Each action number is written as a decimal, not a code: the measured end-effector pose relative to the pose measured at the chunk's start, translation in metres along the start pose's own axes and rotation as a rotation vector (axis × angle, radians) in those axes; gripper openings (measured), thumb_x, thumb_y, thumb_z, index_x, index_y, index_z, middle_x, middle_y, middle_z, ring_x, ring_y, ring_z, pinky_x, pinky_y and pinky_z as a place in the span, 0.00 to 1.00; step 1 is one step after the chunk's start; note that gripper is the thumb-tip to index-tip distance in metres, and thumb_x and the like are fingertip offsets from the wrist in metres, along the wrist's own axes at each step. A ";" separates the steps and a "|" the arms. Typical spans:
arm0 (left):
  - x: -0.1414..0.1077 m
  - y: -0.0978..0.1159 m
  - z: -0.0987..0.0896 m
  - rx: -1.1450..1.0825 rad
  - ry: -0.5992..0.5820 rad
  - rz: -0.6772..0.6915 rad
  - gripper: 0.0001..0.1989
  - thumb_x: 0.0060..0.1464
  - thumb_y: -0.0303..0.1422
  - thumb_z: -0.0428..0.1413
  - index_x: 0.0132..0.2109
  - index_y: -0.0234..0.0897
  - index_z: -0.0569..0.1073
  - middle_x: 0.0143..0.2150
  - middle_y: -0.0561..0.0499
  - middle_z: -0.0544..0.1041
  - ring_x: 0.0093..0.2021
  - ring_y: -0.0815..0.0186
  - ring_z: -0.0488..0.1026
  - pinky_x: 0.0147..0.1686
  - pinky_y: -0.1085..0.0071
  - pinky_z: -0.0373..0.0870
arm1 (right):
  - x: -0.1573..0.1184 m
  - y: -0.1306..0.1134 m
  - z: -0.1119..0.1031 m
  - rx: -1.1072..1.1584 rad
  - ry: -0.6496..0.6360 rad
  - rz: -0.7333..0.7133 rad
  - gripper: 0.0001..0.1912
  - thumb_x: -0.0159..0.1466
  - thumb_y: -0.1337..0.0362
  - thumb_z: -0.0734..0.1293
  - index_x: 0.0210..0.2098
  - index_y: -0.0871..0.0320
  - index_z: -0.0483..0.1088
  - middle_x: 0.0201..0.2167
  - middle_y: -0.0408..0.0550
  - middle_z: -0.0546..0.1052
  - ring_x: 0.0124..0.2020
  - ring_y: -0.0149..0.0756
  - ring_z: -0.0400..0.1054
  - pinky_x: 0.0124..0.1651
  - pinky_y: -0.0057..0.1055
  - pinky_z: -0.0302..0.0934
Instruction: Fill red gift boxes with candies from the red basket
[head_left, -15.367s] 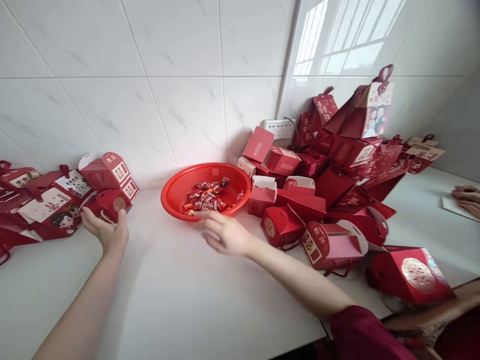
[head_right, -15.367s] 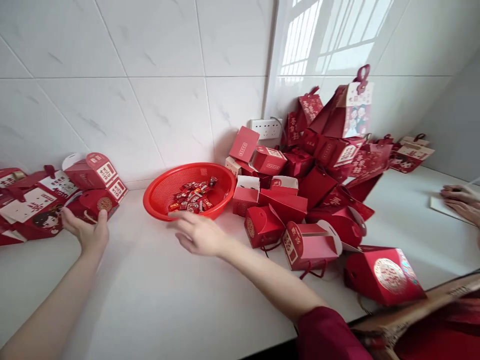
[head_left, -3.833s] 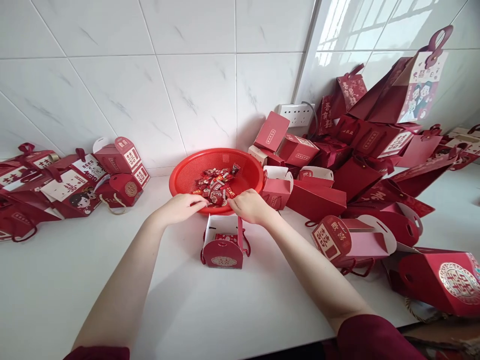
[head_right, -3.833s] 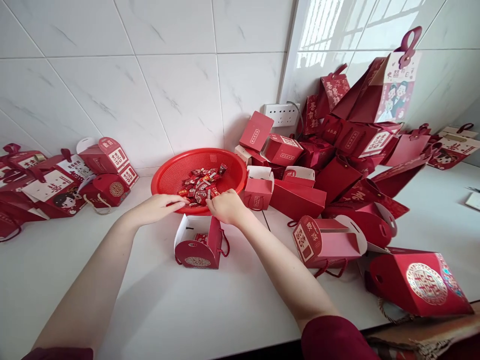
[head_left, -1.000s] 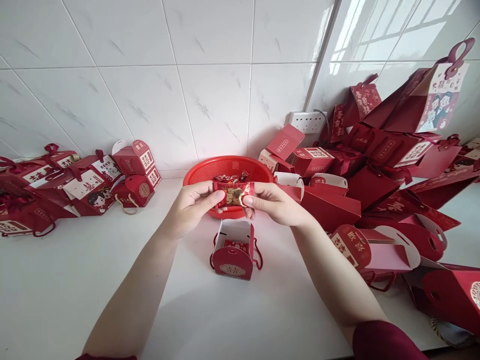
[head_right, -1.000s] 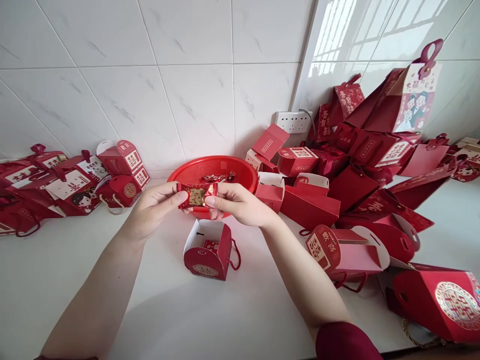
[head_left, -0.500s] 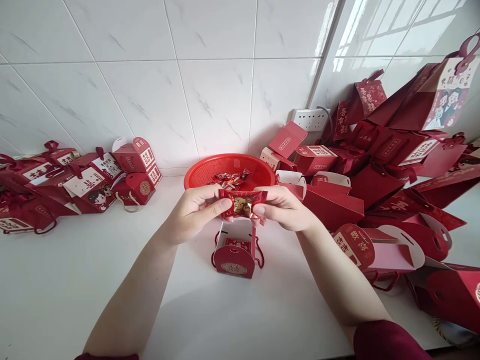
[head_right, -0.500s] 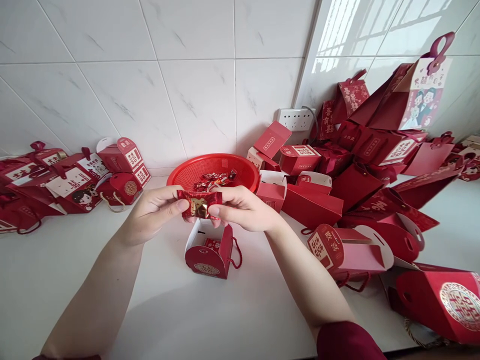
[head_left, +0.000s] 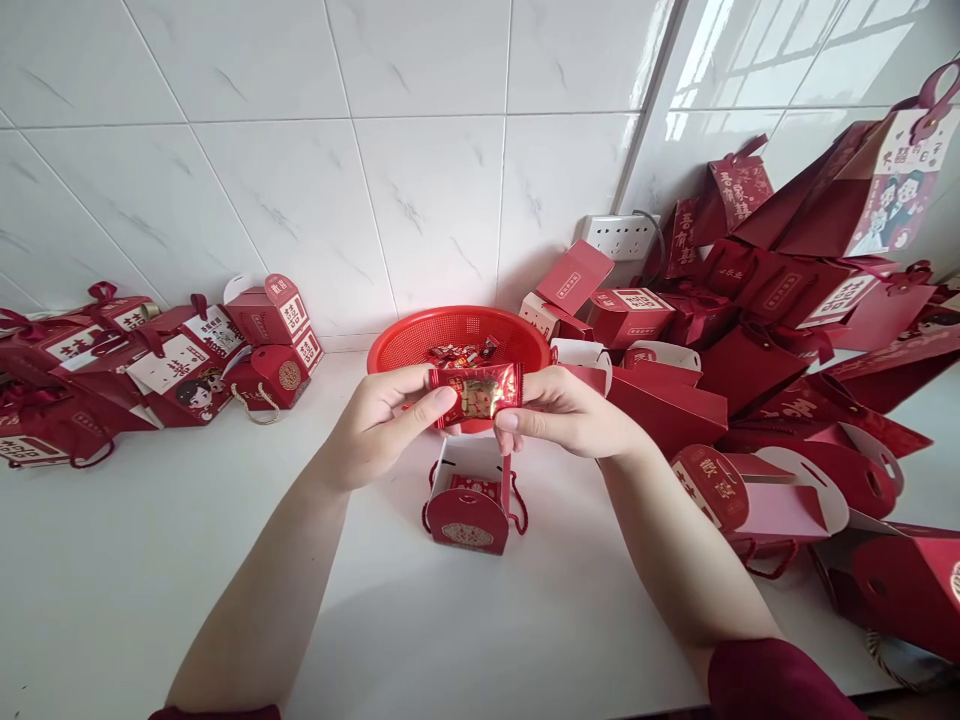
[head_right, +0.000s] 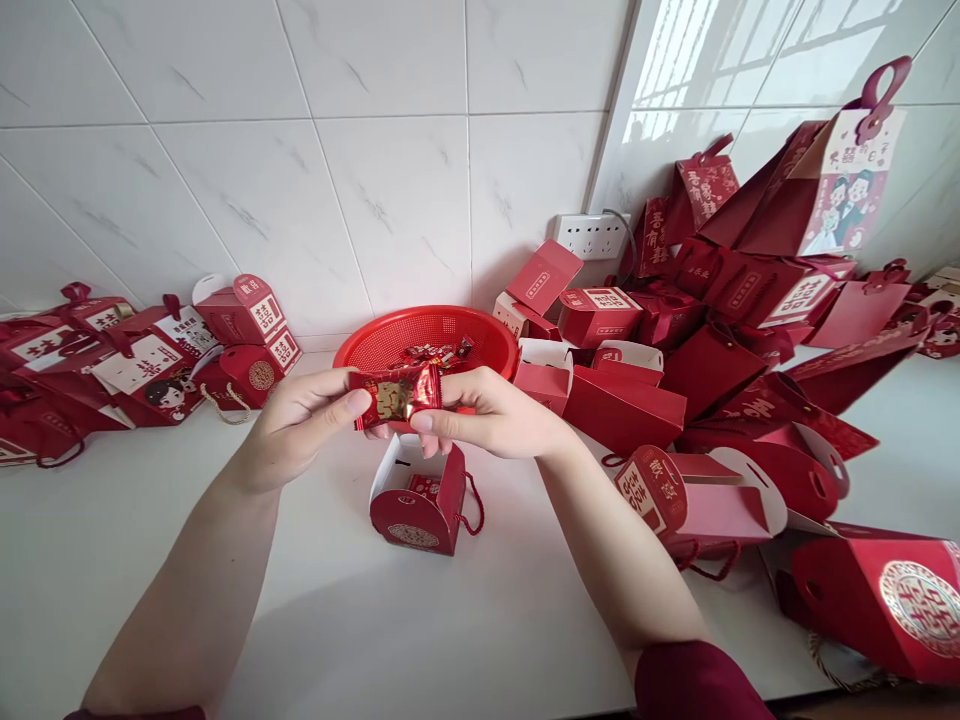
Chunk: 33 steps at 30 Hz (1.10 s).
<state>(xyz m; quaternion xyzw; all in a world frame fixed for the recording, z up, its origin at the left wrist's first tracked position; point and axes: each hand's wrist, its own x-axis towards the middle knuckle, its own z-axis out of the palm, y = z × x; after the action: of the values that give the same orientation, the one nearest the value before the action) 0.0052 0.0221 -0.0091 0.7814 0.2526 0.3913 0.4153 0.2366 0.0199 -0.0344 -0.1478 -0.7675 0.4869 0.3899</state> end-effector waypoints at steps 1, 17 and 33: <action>0.000 0.001 0.000 -0.007 -0.017 -0.018 0.11 0.63 0.36 0.55 0.41 0.34 0.79 0.31 0.48 0.77 0.32 0.67 0.76 0.34 0.73 0.75 | 0.000 0.000 0.000 0.010 -0.005 0.004 0.10 0.68 0.63 0.66 0.34 0.61 0.76 0.28 0.46 0.77 0.28 0.30 0.70 0.33 0.27 0.67; 0.002 -0.002 0.004 -0.113 -0.155 -0.147 0.10 0.60 0.36 0.59 0.42 0.33 0.79 0.33 0.46 0.81 0.34 0.67 0.77 0.35 0.74 0.75 | -0.001 0.002 -0.007 0.055 -0.014 0.013 0.11 0.68 0.62 0.66 0.32 0.62 0.76 0.27 0.46 0.76 0.29 0.30 0.70 0.34 0.27 0.68; 0.000 -0.002 0.004 -0.072 -0.239 -0.182 0.09 0.59 0.34 0.59 0.42 0.34 0.80 0.35 0.45 0.81 0.32 0.64 0.78 0.35 0.70 0.77 | 0.001 0.009 -0.010 0.105 -0.116 0.105 0.18 0.70 0.56 0.64 0.32 0.63 0.76 0.29 0.50 0.79 0.29 0.32 0.72 0.35 0.29 0.69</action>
<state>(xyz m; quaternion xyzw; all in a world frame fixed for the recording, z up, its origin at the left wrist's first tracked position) 0.0080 0.0212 -0.0117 0.7811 0.2567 0.2649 0.5037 0.2427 0.0311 -0.0394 -0.1388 -0.7535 0.5540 0.3257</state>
